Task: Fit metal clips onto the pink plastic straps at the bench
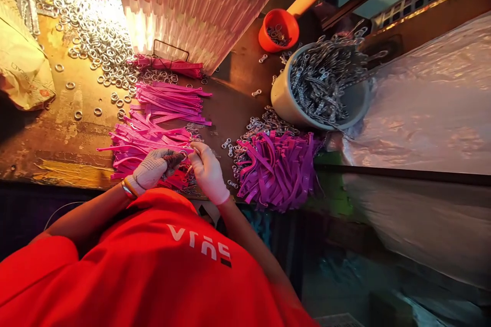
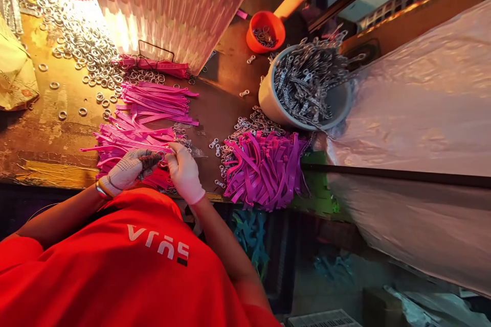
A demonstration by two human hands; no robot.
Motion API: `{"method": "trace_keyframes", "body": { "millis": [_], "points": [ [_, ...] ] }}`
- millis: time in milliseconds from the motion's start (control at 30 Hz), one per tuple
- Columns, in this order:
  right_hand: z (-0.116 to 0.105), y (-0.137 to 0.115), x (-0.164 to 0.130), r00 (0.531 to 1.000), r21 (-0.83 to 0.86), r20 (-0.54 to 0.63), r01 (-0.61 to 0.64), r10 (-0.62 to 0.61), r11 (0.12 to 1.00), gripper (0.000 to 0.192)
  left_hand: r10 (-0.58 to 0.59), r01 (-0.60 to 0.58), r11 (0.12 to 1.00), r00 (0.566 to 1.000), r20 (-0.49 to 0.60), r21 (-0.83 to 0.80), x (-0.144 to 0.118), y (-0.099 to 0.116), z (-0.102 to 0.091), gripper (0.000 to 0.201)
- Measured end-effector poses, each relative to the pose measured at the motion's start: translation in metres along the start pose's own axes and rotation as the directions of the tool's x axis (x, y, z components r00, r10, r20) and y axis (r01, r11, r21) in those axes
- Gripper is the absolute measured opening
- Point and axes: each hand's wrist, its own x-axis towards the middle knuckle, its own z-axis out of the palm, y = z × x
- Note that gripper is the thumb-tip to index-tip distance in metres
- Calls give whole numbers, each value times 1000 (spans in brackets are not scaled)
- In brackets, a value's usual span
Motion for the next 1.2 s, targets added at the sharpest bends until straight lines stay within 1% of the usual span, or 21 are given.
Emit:
{"method": "trace_keyframes", "body": {
  "millis": [67, 133, 200, 233, 267, 300, 400, 500, 633, 667, 733, 800, 867, 900, 933, 1000, 1033, 1067, 1100, 1167, 1200],
  "points": [
    [-12, -1, 9, 985, -159, 133, 130, -110, 979, 40, 17, -22, 997, 997, 71, 78, 4, 5, -6, 35],
    [-20, -6, 20, 927, -258, 338, 258, -163, 931, 40, 13, -34, 991, 988, 156, 126, 10, 9, -14, 31],
    [-24, -14, 31, 849, -323, 508, 342, -143, 882, 36, -5, -31, 986, 977, 213, 163, 15, 13, -20, 28],
    [-25, -17, 36, 823, -363, 557, 363, -112, 858, 33, -14, -29, 982, 973, 229, 184, 18, 14, -22, 29],
    [-24, -21, 39, 812, -413, 579, 371, -74, 832, 31, -19, -30, 979, 971, 238, 202, 19, 15, -24, 30],
    [-24, -24, 42, 815, -469, 578, 367, -35, 803, 30, -15, -37, 977, 971, 240, 211, 20, 15, -24, 30],
    [-20, -30, 46, 850, -600, 526, 349, 26, 720, 29, 29, -63, 982, 982, 189, 177, 21, 13, -18, 28],
    [-19, -28, 46, 880, -643, 475, 343, 5, 684, 32, -13, 8, 999, 994, 106, 51, 21, 12, -9, 30],
    [-18, -17, 46, 891, -580, 439, 378, -114, 721, 33, -155, 168, 977, 983, 103, -135, 30, 21, -4, 37],
    [-17, -13, 46, 906, -566, 402, 360, -133, 742, 34, -173, 189, 967, 979, 104, -170, 34, 24, -4, 37],
    [-13, -2, 45, 954, -530, 279, 245, -106, 812, 38, -182, 199, 961, 978, 102, -191, 48, 32, -6, 35],
    [-10, 9, 44, 993, -424, 116, 54, -5, 904, 40, -149, 160, 983, 981, 122, -87, 72, 39, -9, 32],
    [-9, 21, 45, 992, -244, -34, -127, 122, 962, 42, -48, 29, 986, 992, 117, 161, 106, 48, -10, 30],
    [-10, 26, 45, 979, -148, -96, -194, 181, 970, 43, 24, -56, 945, 994, 103, 321, 126, 54, -9, 28],
    [-11, 31, 45, 961, -60, -147, -246, 235, 968, 43, 112, -135, 857, 991, 77, 498, 149, 60, -6, 25],
    [-14, 40, 46, 925, 79, -198, -314, 324, 946, 44, 243, -201, 614, 968, 60, 763, 195, 71, 7, 13],
    [-15, 43, 46, 911, 125, -203, -339, 358, 932, 44, 242, -189, 501, 968, 73, 844, 218, 76, 16, 9],
    [-16, 46, 45, 901, 156, -198, -361, 387, 920, 44, 214, -142, 421, 975, 54, 896, 240, 81, 26, 12],
    [-17, 48, 45, 894, 173, -187, -379, 408, 909, 44, 187, -72, 383, 982, -1, 921, 259, 84, 37, 18],
    [-18, 50, 43, 889, 179, -166, -399, 427, 899, 44, 153, 111, 404, 970, -187, 908, 292, 89, 56, 31],
    [-18, 51, 41, 889, 180, -160, -401, 429, 898, 43, 146, 155, 423, 961, -236, 893, 304, 91, 63, 34]
  ]
}}
